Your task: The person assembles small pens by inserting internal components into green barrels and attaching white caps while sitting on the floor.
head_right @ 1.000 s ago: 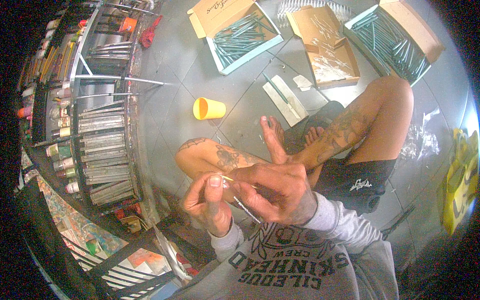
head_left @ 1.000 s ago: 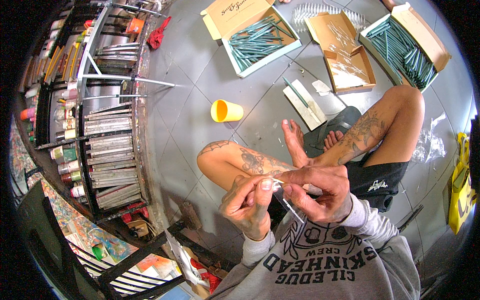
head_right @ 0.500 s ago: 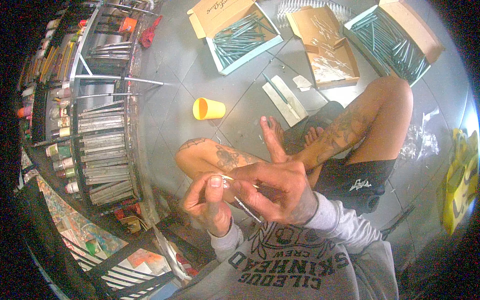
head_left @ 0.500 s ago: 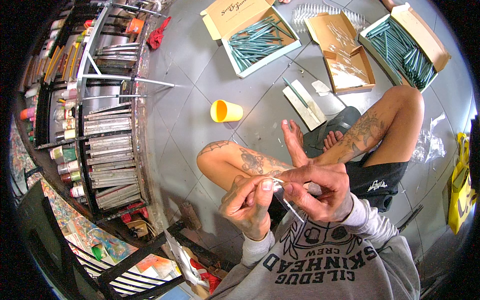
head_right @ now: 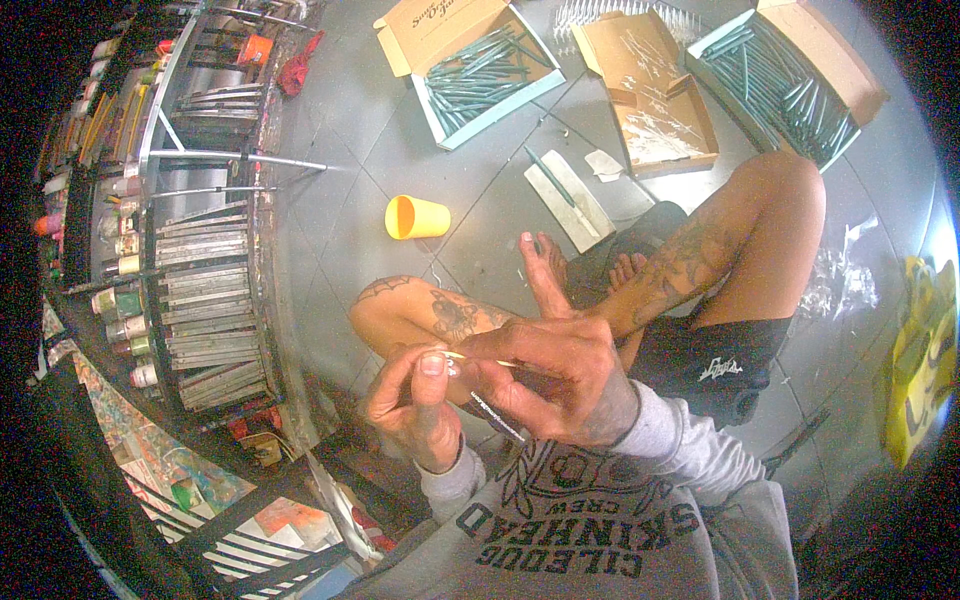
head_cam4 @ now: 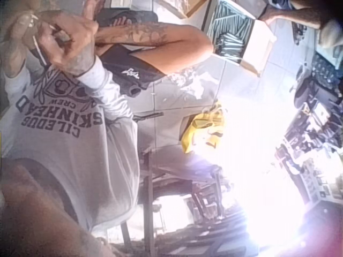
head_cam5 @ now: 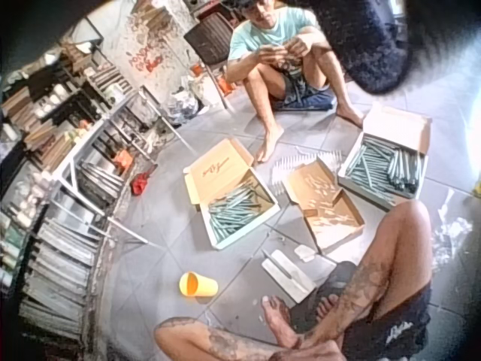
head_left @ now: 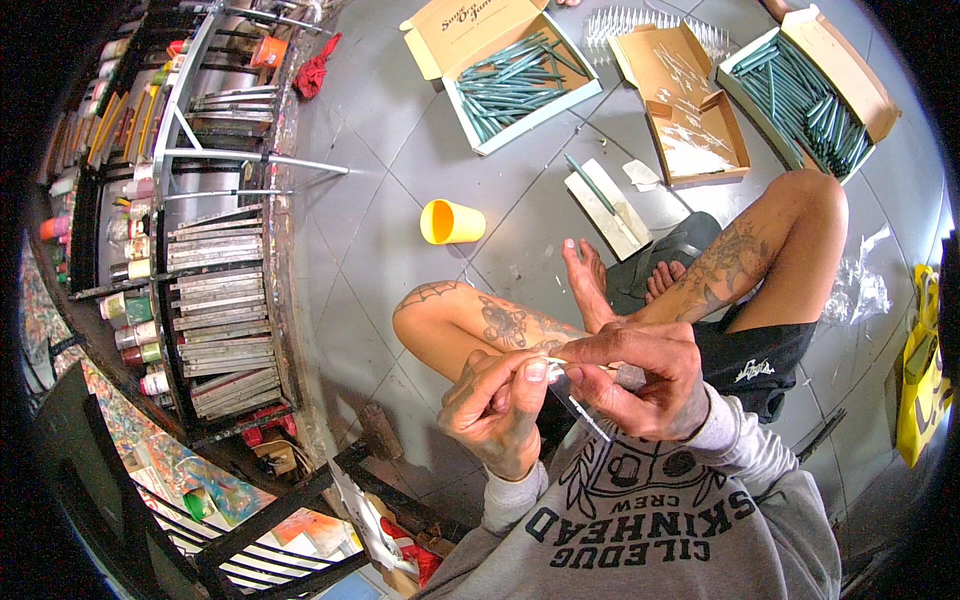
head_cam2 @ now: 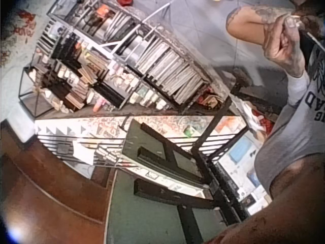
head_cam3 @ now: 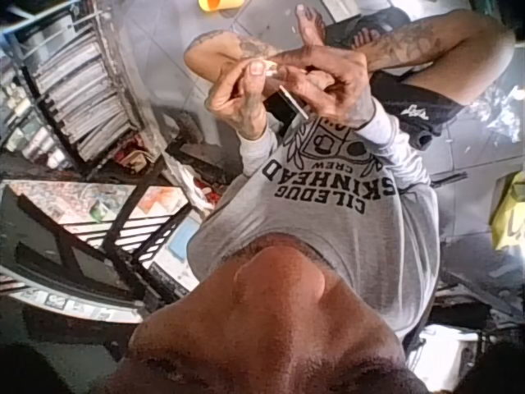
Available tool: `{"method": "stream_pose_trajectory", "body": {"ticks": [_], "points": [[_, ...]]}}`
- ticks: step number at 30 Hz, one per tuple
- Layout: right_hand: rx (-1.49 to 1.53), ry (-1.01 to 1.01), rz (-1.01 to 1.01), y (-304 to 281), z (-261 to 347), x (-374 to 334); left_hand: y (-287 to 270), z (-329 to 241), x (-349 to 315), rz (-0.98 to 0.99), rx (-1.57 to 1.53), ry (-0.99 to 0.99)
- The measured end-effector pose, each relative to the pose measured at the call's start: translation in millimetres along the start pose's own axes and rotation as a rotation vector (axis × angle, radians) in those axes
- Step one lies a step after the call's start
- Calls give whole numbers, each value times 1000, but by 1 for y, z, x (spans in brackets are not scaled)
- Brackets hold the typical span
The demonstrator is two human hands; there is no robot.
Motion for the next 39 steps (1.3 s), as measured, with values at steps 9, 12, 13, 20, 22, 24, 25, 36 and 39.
{"method": "stream_pose_trajectory", "body": {"ticks": [9,12,13,20,22,24,25,36,39], "points": [[-69,-95,14,-3,4,3,4,1,-2,-10,-145,-81],[-64,-92,-5,-4,9,4,1,4,-4,4,-155,-67],[-60,-94,-15,-4,10,4,2,3,-4,1,-154,-67],[-36,-85,-67,-3,10,0,3,1,-3,-48,-125,-56],[-36,-85,-74,-1,8,0,1,1,-3,-39,-100,-53],[-35,-86,-75,-1,8,0,2,0,-2,-24,-103,-44],[-37,-85,-74,0,8,0,0,1,-3,-20,-67,-64],[-50,-70,-45,0,9,1,-1,3,-4,-47,-99,-64],[-46,-66,-52,0,8,0,-1,4,-5,-52,-101,-65]]}}
Point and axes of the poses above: each hand's wrist, its own x-axis towards the middle knuckle, its own y-axis out of the palm, z = x × y, the point moved 6 cm from there along x, towards the middle knuckle, and after that the axes turned 3 degrees about y, right-handed, at the moved point
